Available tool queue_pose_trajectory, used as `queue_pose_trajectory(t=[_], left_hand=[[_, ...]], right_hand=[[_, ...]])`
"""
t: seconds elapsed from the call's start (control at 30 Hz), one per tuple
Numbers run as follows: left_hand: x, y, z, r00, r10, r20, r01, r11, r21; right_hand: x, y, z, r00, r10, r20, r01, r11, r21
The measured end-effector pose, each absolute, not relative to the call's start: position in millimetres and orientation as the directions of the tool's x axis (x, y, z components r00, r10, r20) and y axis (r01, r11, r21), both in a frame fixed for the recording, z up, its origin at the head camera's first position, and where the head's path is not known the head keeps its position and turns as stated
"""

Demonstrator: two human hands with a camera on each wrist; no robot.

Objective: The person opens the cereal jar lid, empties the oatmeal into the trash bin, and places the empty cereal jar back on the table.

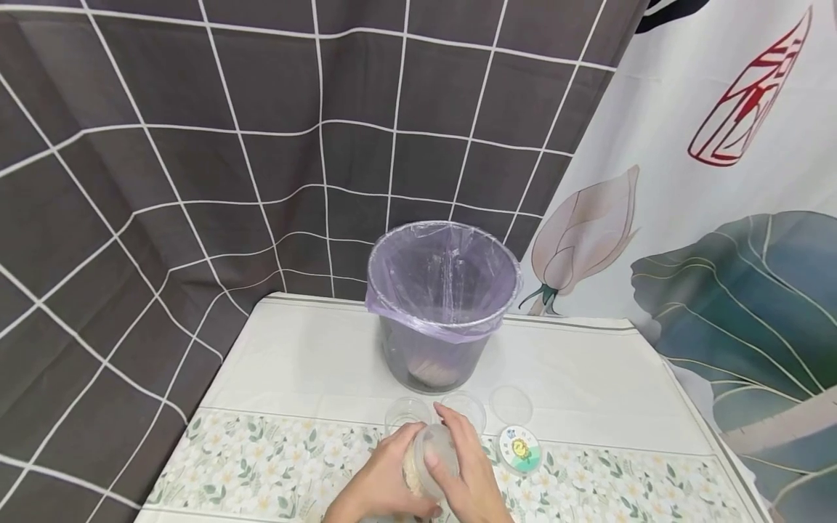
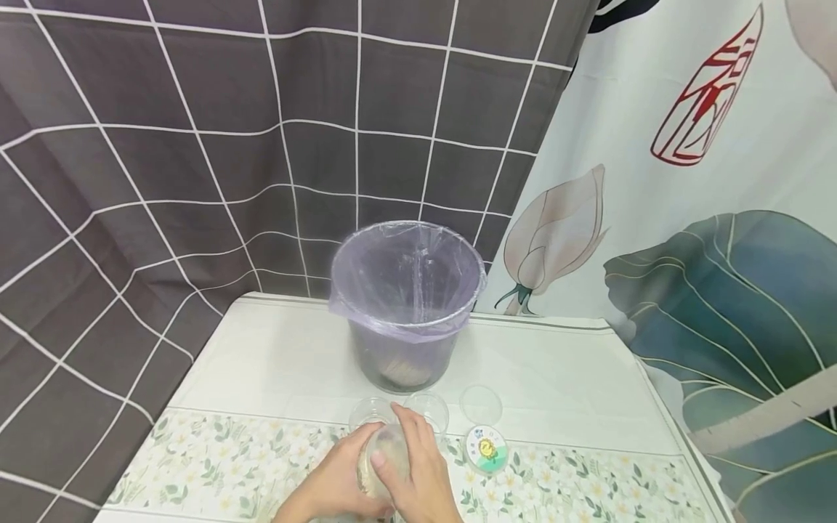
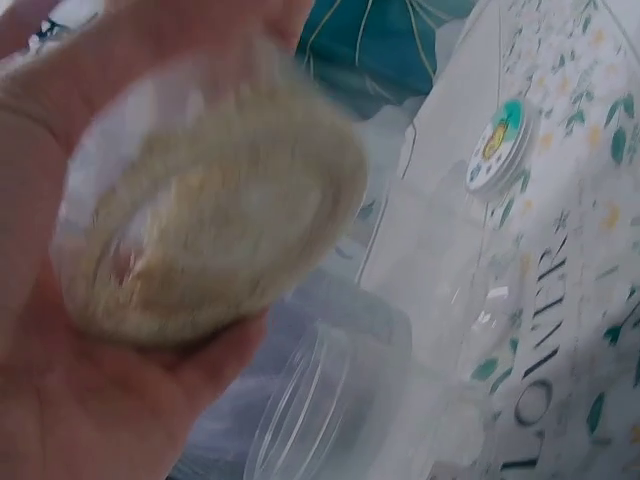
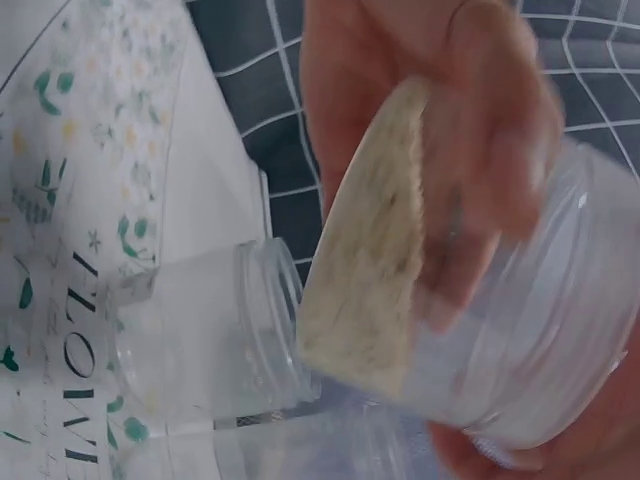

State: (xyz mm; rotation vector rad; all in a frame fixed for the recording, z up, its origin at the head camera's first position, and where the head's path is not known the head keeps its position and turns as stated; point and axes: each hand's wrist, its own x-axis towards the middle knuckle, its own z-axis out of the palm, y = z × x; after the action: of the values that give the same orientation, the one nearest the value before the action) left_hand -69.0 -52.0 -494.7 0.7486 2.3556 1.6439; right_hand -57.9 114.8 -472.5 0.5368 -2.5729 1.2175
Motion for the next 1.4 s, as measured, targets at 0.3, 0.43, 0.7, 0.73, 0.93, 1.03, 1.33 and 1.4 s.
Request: queue_pose_trajectory(t=[0.3, 0.43, 0.7, 0.73, 0.93, 1.03, 1.33, 1.4], left_hand=[[-55, -28, -494, -0.933, 0.291, 0.212, 0.336, 0.487, 0.806], [-51, -17, -497, -0.923, 0.195, 0.332, 0.38, 0.602, 0.703], [-52, -9, -501, -0.855, 0.117, 0.506, 0.438, 0.686, 0.581], [-53, -9, -502, -0.841, 0.119, 0.528, 0.455, 0.684, 0.57], [-55, -10, -502, -0.822, 0.142, 0.552, 0.496, 0.656, 0.57], [-55, -10, -502, -0.827, 0.148, 0.543, 0.493, 0.654, 0.574], [-58, -21, -496, -0.888, 0.271, 0.371, 0.459, 0.476, 0.751], [-61, -26, -495, -0.89, 0.318, 0.326, 0.441, 0.425, 0.79]], right_hand=[[-53, 105, -469, -0.991, -0.057, 0.125, -0.133, 0.615, -0.777], [-53, 101, -470, -0.982, 0.012, 0.187, -0.141, 0.613, -0.777], [-53, 91, -470, -0.958, 0.107, 0.267, -0.139, 0.641, -0.755], [-53, 91, -470, -0.955, 0.114, 0.274, -0.141, 0.638, -0.757], [-54, 91, -472, -0.932, 0.142, 0.333, -0.177, 0.622, -0.763], [-55, 92, -474, -0.922, 0.138, 0.362, -0.21, 0.607, -0.766], [-58, 99, -477, -0.893, 0.072, 0.444, -0.324, 0.583, -0.745], [-58, 100, -478, -0.887, 0.047, 0.46, -0.353, 0.576, -0.738]])
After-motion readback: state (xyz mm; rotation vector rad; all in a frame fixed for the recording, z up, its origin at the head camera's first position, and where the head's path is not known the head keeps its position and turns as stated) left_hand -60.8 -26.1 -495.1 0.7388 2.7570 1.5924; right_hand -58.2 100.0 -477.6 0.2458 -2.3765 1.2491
